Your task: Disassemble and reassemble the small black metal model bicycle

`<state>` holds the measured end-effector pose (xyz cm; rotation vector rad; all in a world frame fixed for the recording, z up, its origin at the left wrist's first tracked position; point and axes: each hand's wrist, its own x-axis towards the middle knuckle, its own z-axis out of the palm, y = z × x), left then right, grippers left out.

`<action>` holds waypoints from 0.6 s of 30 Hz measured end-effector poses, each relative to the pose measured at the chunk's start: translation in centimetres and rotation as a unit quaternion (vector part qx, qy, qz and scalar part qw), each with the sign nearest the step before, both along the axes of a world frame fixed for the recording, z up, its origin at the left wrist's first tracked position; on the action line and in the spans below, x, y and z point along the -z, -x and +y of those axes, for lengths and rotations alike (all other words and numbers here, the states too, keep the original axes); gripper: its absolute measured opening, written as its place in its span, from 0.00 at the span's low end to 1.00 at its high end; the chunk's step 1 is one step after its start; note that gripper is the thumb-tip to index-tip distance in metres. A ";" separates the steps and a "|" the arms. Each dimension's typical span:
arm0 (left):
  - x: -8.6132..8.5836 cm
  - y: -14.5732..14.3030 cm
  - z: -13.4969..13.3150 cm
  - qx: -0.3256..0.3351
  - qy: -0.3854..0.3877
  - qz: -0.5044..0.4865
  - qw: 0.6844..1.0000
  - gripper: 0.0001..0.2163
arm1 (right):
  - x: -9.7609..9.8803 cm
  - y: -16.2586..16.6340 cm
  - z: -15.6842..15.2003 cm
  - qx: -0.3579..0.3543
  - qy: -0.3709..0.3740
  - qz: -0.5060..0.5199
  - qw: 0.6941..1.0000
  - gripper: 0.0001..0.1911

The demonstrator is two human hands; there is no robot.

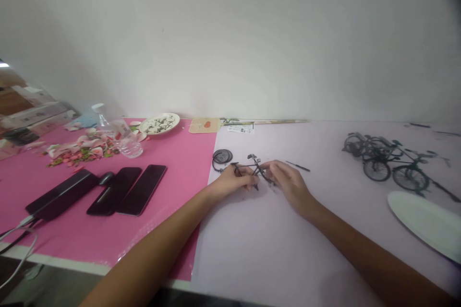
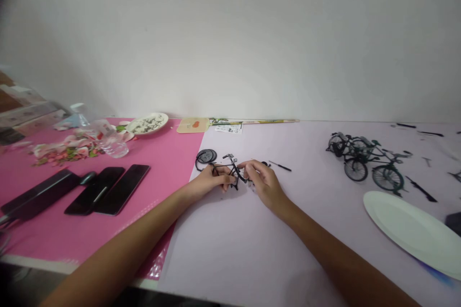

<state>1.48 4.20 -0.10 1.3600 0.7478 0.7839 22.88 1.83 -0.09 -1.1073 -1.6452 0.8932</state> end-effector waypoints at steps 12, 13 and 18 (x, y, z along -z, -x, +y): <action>-1.0 0.4 -0.2 0.096 0.057 0.015 0.994 0.15 | 0.0 0.2 -0.2 -0.006 -0.257 -0.073 0.964 0.16; -1.0 0.4 -0.2 0.098 0.054 0.015 0.994 0.15 | -0.1 0.1 -0.2 -0.012 -0.273 -0.086 0.958 0.18; -0.8 0.4 -0.2 0.099 0.060 0.009 0.993 0.16 | -0.4 -0.1 0.1 -0.019 -0.303 -0.095 0.948 0.23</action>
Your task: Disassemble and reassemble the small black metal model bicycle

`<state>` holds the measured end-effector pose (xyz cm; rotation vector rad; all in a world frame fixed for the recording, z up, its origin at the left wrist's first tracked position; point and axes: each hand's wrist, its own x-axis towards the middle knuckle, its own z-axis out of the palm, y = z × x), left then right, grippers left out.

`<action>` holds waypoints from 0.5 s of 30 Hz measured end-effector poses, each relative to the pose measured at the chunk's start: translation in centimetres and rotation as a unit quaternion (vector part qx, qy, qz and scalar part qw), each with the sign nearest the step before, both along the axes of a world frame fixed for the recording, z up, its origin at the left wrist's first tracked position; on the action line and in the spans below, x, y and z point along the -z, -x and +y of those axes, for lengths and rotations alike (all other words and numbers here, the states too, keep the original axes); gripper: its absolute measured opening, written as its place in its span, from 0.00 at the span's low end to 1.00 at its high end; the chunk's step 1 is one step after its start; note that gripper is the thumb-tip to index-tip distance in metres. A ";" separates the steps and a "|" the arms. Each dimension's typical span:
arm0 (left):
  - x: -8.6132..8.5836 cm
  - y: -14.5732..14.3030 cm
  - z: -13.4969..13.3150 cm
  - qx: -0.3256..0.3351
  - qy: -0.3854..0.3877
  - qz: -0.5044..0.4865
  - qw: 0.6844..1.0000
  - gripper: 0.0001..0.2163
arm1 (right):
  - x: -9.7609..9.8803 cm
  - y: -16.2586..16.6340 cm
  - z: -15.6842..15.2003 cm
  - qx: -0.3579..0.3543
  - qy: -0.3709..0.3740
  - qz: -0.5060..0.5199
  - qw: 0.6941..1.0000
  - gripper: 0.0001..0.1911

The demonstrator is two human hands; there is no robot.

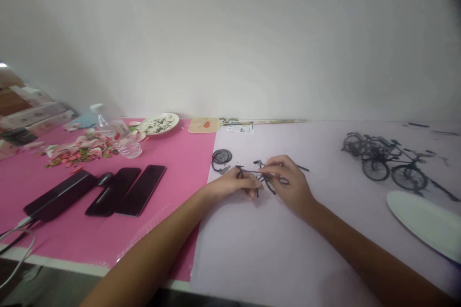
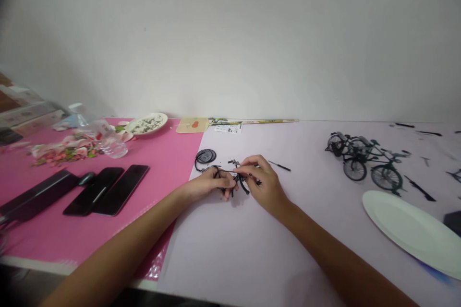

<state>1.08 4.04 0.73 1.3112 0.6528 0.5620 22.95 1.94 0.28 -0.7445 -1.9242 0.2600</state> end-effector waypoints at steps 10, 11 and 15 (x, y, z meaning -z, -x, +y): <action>0.8 -0.2 0.4 -0.006 0.036 -0.033 0.999 0.23 | 0.4 -0.3 0.1 0.046 0.013 0.011 0.999 0.14; 0.8 -0.2 0.4 -0.003 0.048 -0.034 0.998 0.25 | 0.4 -0.4 0.1 0.060 0.017 0.014 0.998 0.13; 1.1 0.0 0.8 0.014 0.106 -0.047 0.993 0.32 | 0.0 -0.2 -0.1 0.132 0.018 0.032 0.991 0.07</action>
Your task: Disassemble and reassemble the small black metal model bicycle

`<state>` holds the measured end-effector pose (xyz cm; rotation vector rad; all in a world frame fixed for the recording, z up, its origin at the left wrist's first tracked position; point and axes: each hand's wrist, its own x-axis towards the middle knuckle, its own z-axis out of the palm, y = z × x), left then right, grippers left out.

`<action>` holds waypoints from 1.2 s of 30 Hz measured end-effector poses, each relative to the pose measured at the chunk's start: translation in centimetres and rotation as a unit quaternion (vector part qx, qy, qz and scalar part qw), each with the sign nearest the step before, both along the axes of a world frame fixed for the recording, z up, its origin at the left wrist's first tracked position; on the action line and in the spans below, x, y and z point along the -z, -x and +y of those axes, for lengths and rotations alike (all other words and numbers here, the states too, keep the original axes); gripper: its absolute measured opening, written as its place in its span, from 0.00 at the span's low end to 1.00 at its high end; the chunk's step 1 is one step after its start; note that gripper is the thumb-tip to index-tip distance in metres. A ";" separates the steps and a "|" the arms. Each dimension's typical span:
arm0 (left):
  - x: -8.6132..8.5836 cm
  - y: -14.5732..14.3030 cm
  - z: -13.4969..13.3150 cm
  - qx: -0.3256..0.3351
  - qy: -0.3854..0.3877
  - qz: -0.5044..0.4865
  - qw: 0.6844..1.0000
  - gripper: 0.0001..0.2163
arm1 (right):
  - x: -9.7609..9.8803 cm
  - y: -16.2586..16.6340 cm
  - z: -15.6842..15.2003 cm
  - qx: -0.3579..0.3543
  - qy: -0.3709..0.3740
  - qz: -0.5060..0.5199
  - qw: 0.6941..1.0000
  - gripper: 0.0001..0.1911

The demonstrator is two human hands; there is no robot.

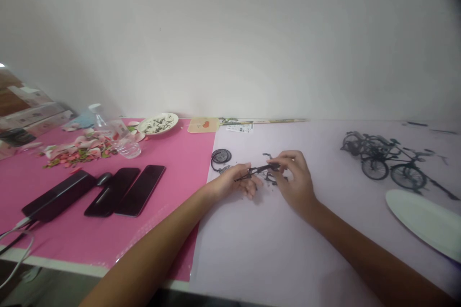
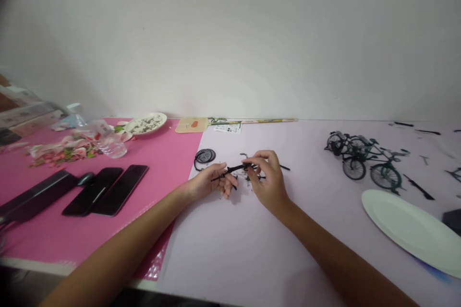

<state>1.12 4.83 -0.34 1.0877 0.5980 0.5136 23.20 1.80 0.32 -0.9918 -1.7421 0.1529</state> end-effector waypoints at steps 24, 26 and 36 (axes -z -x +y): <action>0.2 -0.7 -0.1 -0.155 0.029 -0.127 0.979 0.31 | 0.5 0.3 0.0 -0.048 0.070 0.006 0.996 0.03; 0.2 -0.7 -0.2 -0.150 0.014 -0.133 0.980 0.31 | 0.6 0.3 0.1 -0.051 0.071 -0.008 0.996 0.02; 0.3 -2.0 -1.6 -0.221 -0.097 -0.050 0.969 0.25 | 0.5 0.2 0.3 -0.053 0.062 -0.026 0.996 0.03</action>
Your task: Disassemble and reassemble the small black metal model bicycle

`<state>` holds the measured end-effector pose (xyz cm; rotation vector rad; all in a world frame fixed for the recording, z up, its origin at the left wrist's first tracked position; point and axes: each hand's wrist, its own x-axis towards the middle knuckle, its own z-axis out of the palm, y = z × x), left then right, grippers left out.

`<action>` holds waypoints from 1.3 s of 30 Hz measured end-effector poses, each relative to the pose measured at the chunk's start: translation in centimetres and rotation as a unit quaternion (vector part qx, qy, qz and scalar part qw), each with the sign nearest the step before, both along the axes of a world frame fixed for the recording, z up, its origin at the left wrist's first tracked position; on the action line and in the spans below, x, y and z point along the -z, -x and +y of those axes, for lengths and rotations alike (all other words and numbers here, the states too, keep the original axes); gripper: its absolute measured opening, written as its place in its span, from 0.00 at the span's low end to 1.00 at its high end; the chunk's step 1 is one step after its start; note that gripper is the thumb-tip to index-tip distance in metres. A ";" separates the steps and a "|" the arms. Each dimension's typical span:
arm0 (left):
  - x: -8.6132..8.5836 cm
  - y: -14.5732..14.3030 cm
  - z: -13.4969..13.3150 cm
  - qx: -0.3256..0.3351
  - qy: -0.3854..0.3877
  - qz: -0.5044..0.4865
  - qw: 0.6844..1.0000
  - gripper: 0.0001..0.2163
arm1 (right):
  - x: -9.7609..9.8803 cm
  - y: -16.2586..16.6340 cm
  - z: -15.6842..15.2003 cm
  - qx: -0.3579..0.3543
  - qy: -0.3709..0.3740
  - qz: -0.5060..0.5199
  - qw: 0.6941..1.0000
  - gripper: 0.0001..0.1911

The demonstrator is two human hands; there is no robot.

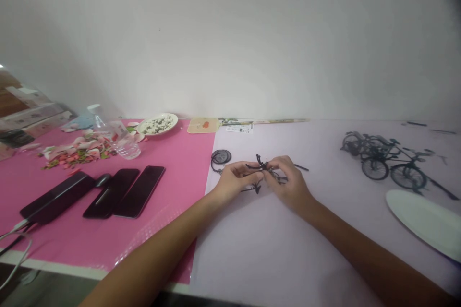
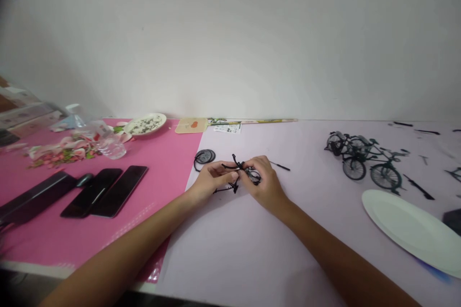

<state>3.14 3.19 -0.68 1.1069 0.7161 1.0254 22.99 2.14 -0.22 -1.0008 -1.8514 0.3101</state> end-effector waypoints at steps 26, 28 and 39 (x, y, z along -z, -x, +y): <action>0.1 -0.3 0.1 -0.077 -0.033 0.032 0.996 0.17 | -1.0 -0.3 -0.7 -0.058 0.022 -0.003 0.998 0.08; 0.2 -0.2 0.2 -0.074 -0.037 0.031 0.996 0.17 | -1.1 -0.3 -0.7 -0.062 0.029 0.000 0.998 0.08; -0.1 0.0 0.2 -0.084 -0.032 0.028 0.996 0.19 | -0.7 -0.5 -0.3 -0.089 0.053 0.022 0.994 0.10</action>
